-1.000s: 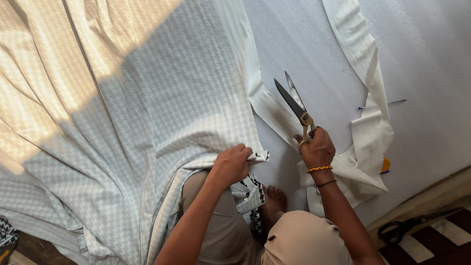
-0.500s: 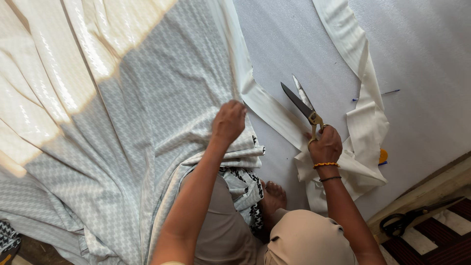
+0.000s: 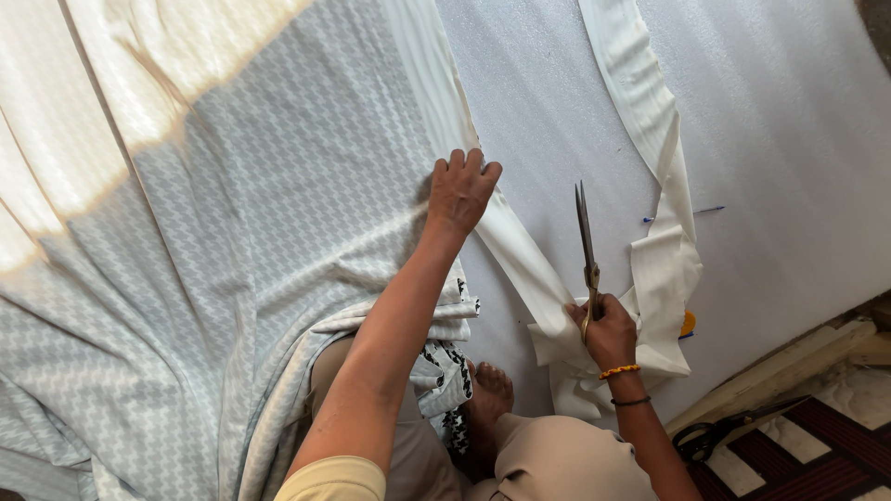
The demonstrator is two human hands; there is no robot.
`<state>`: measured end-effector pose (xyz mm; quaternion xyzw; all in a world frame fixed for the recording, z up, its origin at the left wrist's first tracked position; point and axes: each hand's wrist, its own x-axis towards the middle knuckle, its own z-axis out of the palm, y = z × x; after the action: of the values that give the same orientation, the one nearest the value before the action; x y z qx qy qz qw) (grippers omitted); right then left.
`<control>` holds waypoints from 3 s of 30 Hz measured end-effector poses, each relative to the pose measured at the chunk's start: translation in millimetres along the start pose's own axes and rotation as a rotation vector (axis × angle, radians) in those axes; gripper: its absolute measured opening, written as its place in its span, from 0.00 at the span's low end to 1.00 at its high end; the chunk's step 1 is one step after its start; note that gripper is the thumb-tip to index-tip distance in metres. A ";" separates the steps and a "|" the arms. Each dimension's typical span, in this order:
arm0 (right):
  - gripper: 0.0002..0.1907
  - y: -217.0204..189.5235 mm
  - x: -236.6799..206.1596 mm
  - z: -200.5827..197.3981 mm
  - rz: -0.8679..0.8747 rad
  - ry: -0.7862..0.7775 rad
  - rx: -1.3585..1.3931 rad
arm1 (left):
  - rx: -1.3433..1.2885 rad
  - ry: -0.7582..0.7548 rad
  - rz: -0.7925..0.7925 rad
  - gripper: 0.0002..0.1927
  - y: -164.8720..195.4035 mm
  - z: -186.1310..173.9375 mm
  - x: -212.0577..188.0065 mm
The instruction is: The person sits on the floor and uses large shears to cut a long strip from a large piece of patterned fabric. They repeatedly adjust the fabric with one hand while cutting with the other, separating the strip from the main piece.
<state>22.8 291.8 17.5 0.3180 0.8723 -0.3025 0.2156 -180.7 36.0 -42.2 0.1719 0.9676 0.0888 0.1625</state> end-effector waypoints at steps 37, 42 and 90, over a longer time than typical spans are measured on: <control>0.22 -53.9 -11.5 108.2 -0.190 -0.622 0.308 | -0.499 0.217 -0.251 0.16 -1.8 36.9 -137.4; 0.24 -68.4 -12.6 107.4 -0.182 -0.597 0.268 | -0.532 0.277 -0.247 0.16 -0.4 40.0 -140.2; 0.24 -86.2 0.5 121.2 -0.224 -0.542 0.259 | -0.649 0.320 -0.285 0.14 -1.9 46.8 -144.5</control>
<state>-14.4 158.4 -36.9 0.1526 0.7670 -0.5064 0.3632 -36.8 -12.6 -45.1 -0.0407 0.9165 0.3923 0.0663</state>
